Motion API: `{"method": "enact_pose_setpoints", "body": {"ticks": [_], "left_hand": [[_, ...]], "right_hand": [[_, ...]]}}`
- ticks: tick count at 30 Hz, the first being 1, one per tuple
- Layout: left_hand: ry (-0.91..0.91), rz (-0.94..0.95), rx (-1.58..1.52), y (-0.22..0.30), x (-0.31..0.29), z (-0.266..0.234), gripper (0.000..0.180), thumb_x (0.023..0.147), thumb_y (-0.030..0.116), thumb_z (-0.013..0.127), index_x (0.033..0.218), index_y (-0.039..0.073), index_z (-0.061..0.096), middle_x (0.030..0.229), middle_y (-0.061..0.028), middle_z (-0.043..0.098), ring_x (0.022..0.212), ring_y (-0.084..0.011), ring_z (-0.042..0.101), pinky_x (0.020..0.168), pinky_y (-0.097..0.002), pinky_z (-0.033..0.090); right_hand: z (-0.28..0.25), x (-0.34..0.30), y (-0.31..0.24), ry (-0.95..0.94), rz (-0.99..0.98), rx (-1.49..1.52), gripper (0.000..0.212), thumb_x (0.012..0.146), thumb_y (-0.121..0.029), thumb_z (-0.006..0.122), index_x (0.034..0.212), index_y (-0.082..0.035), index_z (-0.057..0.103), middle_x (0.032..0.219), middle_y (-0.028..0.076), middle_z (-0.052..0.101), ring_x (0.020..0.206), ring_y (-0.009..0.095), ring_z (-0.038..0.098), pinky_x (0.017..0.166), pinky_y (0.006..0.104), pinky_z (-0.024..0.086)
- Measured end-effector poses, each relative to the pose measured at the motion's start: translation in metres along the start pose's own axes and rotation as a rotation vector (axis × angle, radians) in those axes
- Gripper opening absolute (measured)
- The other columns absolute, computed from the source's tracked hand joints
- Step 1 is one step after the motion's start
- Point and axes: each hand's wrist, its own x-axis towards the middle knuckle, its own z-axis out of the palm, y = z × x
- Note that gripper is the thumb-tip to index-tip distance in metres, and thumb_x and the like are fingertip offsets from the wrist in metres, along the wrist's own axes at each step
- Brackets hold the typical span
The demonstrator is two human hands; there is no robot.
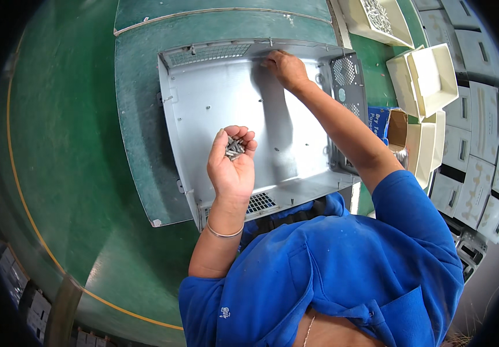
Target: The recorder carries a metal chassis to a workbench and sorts small screws into specific holes in the frame.
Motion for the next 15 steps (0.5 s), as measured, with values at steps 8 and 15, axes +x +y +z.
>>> {"method": "enact_pose_setpoints", "body": {"ticks": [8, 15], "left_hand": [[-0.019, -0.001, 0.068, -0.002, 0.001, 0.002, 0.025, 0.085, 0.019, 0.043, 0.097, 0.000, 0.053, 0.088, -0.0110, 0.056, 0.080, -0.0208, 0.053, 0.071, -0.0310, 0.043], [-0.064, 0.001, 0.029, 0.001, 0.000, 0.004, 0.030, 0.081, 0.015, 0.042, 0.104, -0.003, 0.050, 0.089, -0.0111, 0.056, 0.080, -0.0211, 0.053, 0.071, -0.0308, 0.044]], "right_hand": [[-0.012, -0.005, -0.016, -0.063, 0.068, -0.028, 0.027, 0.081, -0.033, 0.051, 0.089, -0.007, 0.056, 0.093, 0.015, 0.057, 0.081, 0.032, 0.057, 0.070, 0.0408, 0.045], [0.000, -0.011, -0.002, 0.033, -0.038, 0.114, 0.022, 0.081, -0.028, 0.049, 0.089, -0.008, 0.054, 0.094, 0.016, 0.057, 0.084, 0.032, 0.056, 0.069, 0.0400, 0.044]]}}
